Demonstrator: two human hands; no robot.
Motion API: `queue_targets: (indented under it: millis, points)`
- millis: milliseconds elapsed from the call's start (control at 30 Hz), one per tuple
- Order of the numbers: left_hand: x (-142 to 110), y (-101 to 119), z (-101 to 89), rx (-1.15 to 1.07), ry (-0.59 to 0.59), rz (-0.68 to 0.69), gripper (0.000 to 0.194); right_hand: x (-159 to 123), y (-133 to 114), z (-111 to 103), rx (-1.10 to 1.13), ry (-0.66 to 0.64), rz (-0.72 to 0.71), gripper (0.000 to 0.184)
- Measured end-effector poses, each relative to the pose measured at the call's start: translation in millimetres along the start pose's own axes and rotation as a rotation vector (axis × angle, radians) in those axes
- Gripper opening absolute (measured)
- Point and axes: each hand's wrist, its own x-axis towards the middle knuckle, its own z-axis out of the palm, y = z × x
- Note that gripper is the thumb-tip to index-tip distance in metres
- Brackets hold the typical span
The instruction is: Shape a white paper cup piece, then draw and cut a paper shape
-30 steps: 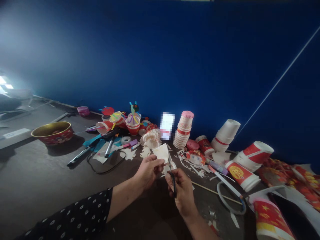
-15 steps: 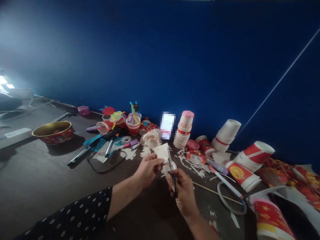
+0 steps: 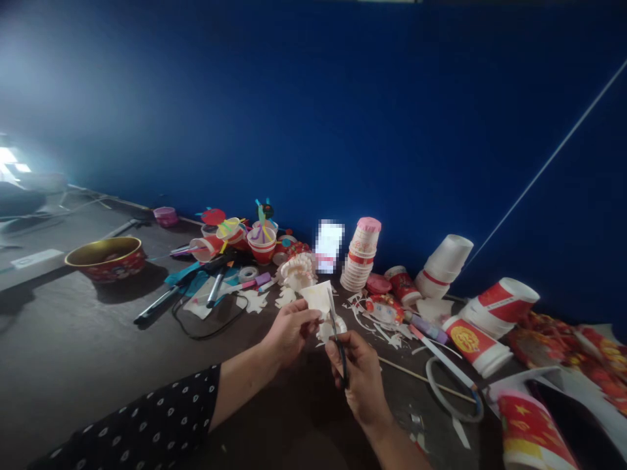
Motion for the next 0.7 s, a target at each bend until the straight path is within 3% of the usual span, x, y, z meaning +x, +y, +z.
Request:
queue_targets:
  millis: [700]
  points:
    - [-0.3, 1.6, -1.0, 0.008, 0.008, -0.015, 0.011, -1.2, 1.4, 0.1, -0.023, -0.02, -0.005, 0.032]
